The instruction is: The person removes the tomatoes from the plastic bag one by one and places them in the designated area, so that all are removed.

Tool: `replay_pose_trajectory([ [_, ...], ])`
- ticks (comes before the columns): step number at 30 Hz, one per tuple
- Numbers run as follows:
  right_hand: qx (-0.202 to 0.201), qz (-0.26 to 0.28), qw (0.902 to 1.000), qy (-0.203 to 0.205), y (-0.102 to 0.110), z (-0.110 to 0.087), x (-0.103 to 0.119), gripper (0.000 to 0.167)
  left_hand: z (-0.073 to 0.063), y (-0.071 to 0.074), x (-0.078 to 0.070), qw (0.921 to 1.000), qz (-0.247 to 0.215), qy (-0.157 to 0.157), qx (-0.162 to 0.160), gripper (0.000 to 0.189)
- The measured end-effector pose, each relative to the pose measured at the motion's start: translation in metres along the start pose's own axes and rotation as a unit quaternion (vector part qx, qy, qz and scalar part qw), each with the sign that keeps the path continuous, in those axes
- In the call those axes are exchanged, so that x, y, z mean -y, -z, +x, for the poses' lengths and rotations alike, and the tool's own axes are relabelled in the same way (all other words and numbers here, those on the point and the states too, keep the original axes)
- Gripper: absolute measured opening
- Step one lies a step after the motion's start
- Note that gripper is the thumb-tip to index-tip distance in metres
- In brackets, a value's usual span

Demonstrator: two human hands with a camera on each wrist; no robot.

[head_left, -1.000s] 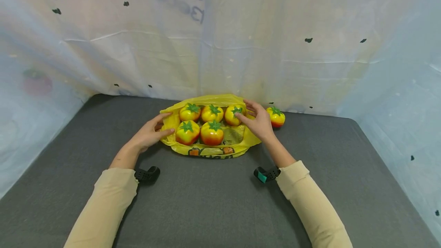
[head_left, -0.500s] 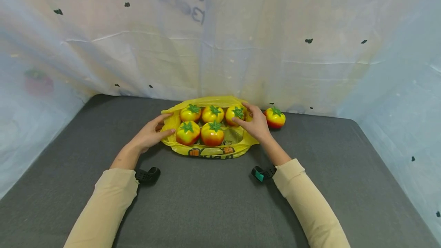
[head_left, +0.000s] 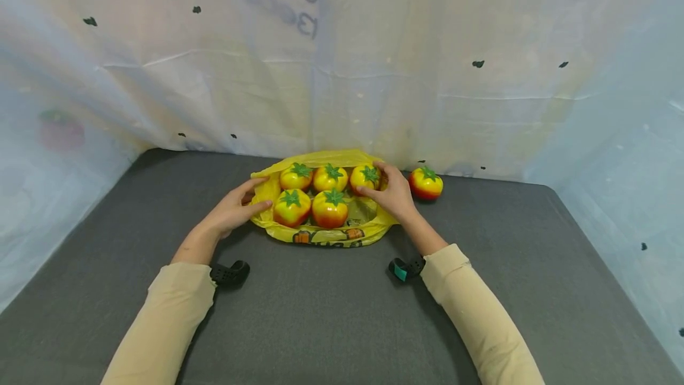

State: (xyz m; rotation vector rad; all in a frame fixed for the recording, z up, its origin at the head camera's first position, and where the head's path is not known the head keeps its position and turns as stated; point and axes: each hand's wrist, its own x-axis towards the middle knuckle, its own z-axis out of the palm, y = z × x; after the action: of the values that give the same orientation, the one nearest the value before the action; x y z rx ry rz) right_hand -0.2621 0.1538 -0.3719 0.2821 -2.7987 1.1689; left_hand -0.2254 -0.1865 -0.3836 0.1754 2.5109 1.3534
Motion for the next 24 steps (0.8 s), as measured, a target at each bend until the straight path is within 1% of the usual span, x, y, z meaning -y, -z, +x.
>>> replay_pose_trajectory([
  [3, -0.003, 0.005, 1.0000, 0.000, 0.002, -0.003, 0.002, 0.071, -0.001, 0.000, 0.001, 1.0000, -0.004, 0.005, 0.002, 0.072],
  [10, -0.014, 0.051, 0.9986, -0.008, 0.014, -0.015, 0.009, 0.070, 0.001, 0.000, 0.001, 0.9999, -0.016, -0.002, 0.004, 0.073],
  [15, -0.022, 0.052, 0.9984, -0.003, 0.025, -0.022, 0.008, 0.069, 0.005, -0.002, -0.003, 0.9998, -0.019, 0.000, 0.009, 0.074],
  [18, -0.035, 0.053, 0.9980, -0.003, 0.030, -0.026, 0.007, 0.067, 0.006, -0.003, -0.003, 0.9998, -0.018, -0.003, 0.011, 0.075],
  [20, -0.039, 0.054, 0.9978, 0.002, 0.032, -0.029, 0.006, 0.066, 0.005, -0.004, -0.002, 0.9998, -0.014, -0.004, 0.010, 0.076],
  [24, -0.035, 0.052, 0.9980, 0.001, 0.036, -0.034, 0.007, 0.066, 0.002, -0.005, -0.001, 1.0000, -0.008, -0.004, 0.004, 0.075],
])
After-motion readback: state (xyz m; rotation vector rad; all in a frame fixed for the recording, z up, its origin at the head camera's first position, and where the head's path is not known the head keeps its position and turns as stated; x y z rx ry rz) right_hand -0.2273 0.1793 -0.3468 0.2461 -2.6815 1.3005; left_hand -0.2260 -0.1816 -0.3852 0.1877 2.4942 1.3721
